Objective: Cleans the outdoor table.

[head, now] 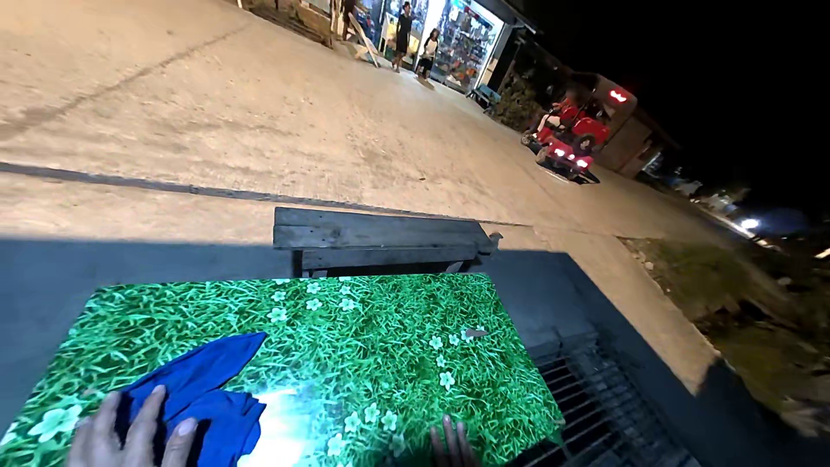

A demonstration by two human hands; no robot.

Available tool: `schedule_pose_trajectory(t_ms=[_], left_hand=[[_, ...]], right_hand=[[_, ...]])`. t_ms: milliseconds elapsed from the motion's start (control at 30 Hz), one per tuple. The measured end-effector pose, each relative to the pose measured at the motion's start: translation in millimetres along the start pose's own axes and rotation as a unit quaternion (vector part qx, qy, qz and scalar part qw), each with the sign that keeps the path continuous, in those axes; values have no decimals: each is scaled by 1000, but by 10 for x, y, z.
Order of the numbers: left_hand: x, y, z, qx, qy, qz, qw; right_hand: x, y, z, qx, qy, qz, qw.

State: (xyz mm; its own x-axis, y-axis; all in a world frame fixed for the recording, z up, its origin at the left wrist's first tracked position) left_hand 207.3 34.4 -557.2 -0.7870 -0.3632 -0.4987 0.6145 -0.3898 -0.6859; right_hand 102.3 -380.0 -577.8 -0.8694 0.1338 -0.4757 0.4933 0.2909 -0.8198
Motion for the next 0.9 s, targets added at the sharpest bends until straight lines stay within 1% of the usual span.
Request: schedule_pose_trajectory(t_ms=[100,133,200,267,333,400,467,500,533,567,600,667,733,800,833,900], left_hand=[[33,28,-15,11,15,-11,1000],[36,40,3,17,24,-17,999],[13,49,48,17,44,-13,999],[-166,-13,130,0,69,-8,998],[-472,-52,274,-15,105,-13,994],[-690,39,427,16,157,-45,986],[-719,339,412,36,197,-118,973],[-673,501,338,22,191,-160,968],[-614,603,270,-5,179,-182,967],[-573,633,240,-21,160,-180,970],[-541,616,241,-30,134,-167,976],[-447,531,246,-51,77,-113,989],[-282,453,319,-63,-7,-64,996],[-33,422,560,-63,-55,-33,996],[101,439,748,-58,-59,-30,996],[327,564,1150,-56,-32,-32,997]], right_hand=[[19,-4,5,0,15,-15,1000],[23,6,24,-5,19,-10,1000],[44,32,72,-15,19,26,999],[76,84,108,-39,28,26,999],[27,103,146,-61,40,-7,997],[-113,47,235,-91,52,-53,993],[-294,-91,402,-151,64,-45,985],[-382,-178,531,-173,70,-16,982],[-458,-260,695,-173,74,23,982],[-522,-337,891,-157,82,58,982],[-566,-393,1107,-132,101,77,983],[-541,-426,1545,-86,167,85,979],[-444,-373,1857,-57,219,98,969],[-363,-293,1935,-26,233,125,964],[-366,-284,1929,-15,235,139,962],[-415,-258,1906,-6,245,135,960]])
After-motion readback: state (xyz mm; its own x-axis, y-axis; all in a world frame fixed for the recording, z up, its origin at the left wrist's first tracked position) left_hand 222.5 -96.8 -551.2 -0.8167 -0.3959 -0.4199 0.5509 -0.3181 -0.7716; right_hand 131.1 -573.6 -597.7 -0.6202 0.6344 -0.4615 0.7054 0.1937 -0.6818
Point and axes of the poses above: each hand's wrist, its own x-axis away from the middle knuckle, its own y-axis out of the palm, z = x × y, the point moved 9 cm from there along -x, towards the middle knuckle, and after that the axes turned 13 degrees about z, right-handed, at the moved point
